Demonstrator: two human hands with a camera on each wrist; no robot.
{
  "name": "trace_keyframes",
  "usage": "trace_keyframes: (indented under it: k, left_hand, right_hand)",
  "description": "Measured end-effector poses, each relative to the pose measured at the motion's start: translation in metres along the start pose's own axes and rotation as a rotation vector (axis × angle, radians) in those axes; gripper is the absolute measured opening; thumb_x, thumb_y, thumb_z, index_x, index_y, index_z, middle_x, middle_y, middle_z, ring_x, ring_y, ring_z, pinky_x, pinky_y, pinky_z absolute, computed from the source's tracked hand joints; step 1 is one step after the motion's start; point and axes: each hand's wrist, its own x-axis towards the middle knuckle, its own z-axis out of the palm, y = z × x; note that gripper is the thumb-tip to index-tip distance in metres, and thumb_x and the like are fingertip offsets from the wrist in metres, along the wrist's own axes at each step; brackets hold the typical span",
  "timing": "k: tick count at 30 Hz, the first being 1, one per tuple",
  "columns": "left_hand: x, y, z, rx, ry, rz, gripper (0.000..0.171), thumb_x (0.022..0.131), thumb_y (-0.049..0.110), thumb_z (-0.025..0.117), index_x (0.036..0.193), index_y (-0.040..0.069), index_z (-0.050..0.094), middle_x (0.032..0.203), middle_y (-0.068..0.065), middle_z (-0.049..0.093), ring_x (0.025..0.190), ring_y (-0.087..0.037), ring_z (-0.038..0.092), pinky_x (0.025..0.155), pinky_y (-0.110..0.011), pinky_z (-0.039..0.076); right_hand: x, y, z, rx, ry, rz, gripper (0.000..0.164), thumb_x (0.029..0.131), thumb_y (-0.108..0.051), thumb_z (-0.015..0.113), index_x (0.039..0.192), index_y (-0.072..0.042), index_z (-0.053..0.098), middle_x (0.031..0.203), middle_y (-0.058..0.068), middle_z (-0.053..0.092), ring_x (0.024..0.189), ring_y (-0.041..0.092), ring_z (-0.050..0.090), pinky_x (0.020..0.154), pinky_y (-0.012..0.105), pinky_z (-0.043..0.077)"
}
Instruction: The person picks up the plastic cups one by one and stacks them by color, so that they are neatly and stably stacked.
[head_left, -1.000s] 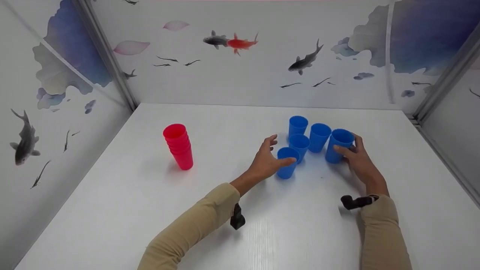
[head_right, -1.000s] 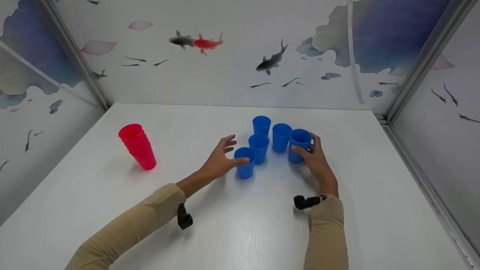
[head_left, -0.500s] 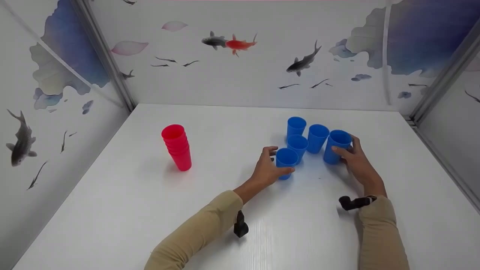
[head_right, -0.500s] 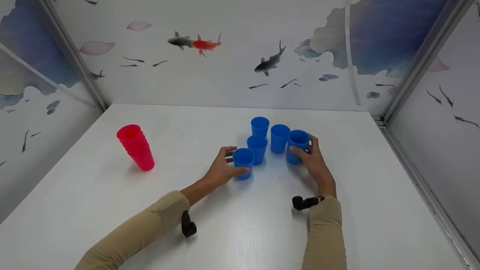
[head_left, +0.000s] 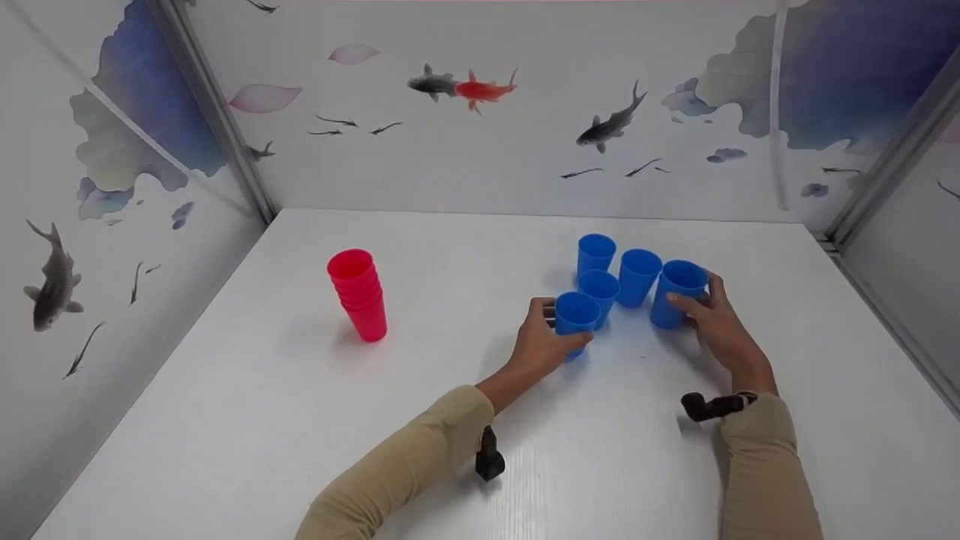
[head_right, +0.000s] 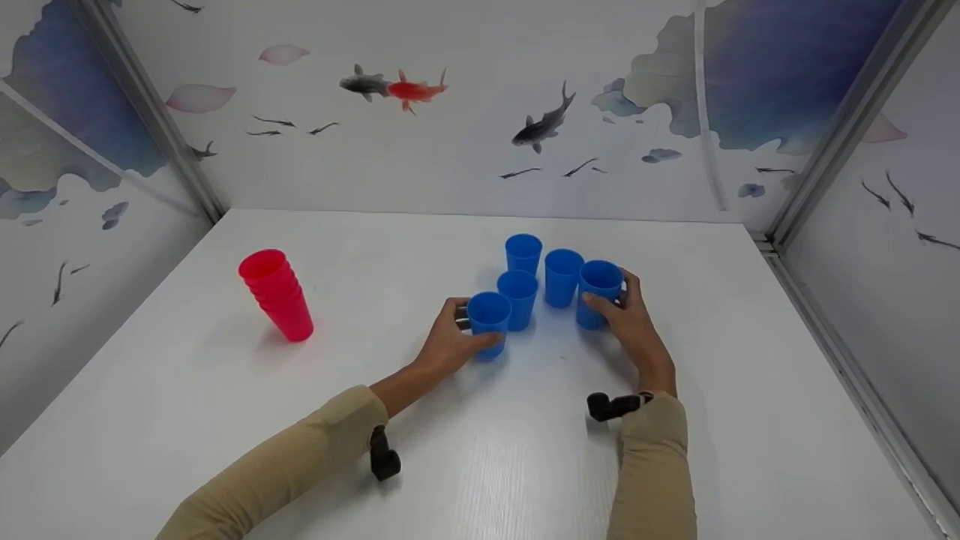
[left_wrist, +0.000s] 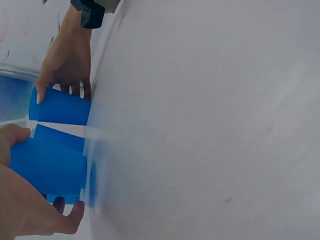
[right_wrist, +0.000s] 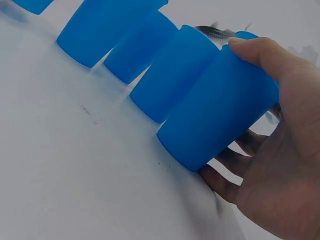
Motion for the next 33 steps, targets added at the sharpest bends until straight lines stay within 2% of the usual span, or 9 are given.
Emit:
trace_keyframes:
  k: [7,18,29,33]
  left_hand:
    - [0.003,0.014,-0.009,-0.026,0.013,0.008,0.072,0.087,0.027,0.078,0.144,0.014,0.037,0.145,-0.012,0.051,0.135,-0.029,0.051,0.111,-0.046,0.048]
    - [0.014,0.051,-0.024,-0.045,-0.024,0.088,0.074,0.089,0.029,0.075,0.148,0.011,0.033,0.149,-0.013,0.049,0.137,-0.030,0.050,0.112,-0.045,0.047]
    - [0.023,0.089,-0.019,-0.051,-0.029,0.083,0.073,0.090,0.031,0.075,0.148,0.015,0.034,0.150,-0.010,0.048,0.138,-0.027,0.050,0.112,-0.045,0.046]
    - [0.027,0.097,-0.015,-0.065,-0.025,0.073,0.073,0.090,0.034,0.074,0.148,0.016,0.034,0.152,-0.008,0.047,0.139,-0.027,0.049,0.113,-0.046,0.046]
  right_hand:
    - [0.001,-0.001,0.000,0.011,-0.007,0.004,0.106,0.094,-0.057,0.060,0.158,-0.028,-0.019,0.169,0.010,-0.017,0.156,0.037,-0.012,0.126,0.057,0.008]
    - [-0.002,-0.002,0.001,0.022,-0.002,-0.015,0.105,0.094,-0.056,0.060,0.158,-0.026,-0.018,0.169,0.012,-0.013,0.157,0.037,-0.010,0.126,0.057,0.008]
    - [-0.004,-0.002,0.002,0.014,0.001,0.019,0.105,0.094,-0.058,0.059,0.158,-0.029,-0.018,0.169,0.010,-0.016,0.156,0.037,-0.012,0.126,0.058,0.007]
    - [-0.004,-0.002,0.003,0.023,0.004,0.024,0.106,0.093,-0.059,0.061,0.159,-0.029,-0.017,0.169,0.010,-0.014,0.157,0.037,-0.010,0.126,0.057,0.008]
